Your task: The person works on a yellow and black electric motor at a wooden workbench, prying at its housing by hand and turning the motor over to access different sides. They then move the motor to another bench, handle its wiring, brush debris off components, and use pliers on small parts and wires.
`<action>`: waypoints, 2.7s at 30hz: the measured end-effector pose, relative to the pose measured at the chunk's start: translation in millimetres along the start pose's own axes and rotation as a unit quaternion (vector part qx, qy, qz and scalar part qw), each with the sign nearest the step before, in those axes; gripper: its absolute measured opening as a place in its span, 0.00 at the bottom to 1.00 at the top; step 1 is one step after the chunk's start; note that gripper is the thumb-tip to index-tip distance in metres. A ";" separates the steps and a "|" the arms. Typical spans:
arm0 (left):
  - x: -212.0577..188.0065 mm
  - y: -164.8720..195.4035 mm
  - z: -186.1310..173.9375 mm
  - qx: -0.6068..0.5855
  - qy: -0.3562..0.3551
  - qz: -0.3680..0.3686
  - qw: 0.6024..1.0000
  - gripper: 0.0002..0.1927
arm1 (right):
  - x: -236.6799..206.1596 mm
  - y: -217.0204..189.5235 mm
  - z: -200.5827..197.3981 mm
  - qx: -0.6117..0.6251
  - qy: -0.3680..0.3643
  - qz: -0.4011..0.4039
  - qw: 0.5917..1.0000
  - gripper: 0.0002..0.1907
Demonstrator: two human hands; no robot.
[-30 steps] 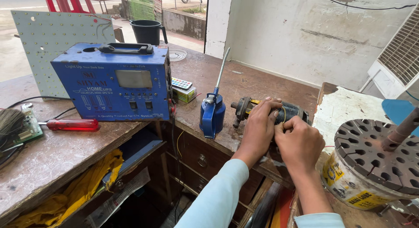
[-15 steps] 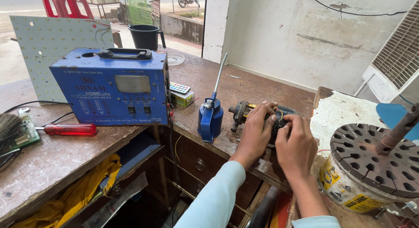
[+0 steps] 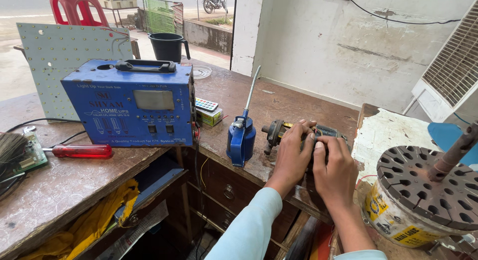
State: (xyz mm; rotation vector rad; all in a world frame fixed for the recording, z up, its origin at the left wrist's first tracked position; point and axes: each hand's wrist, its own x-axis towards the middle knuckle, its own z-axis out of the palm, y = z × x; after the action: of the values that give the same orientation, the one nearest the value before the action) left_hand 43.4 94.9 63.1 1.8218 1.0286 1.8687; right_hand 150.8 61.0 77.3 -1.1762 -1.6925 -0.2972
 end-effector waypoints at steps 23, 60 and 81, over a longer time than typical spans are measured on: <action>-4.6 -11.6 -13.1 -0.095 -0.057 0.007 0.994 0.05 | 1.3 4.2 1.8 -0.052 -0.039 0.012 0.998 0.20; 2.0 -1.4 -19.9 -0.115 -0.075 -0.056 0.989 0.12 | -3.3 15.5 4.3 -0.053 -0.030 0.035 0.997 0.10; 6.2 21.2 -10.0 0.155 -0.017 0.091 0.983 0.08 | 0.6 12.4 7.7 -0.087 -0.013 0.001 0.996 0.07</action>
State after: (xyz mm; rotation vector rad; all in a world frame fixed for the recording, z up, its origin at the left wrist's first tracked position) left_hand 38.1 82.1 83.0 2.1834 1.2362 1.8517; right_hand 156.3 72.5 70.4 -1.3142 -1.7155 -0.4362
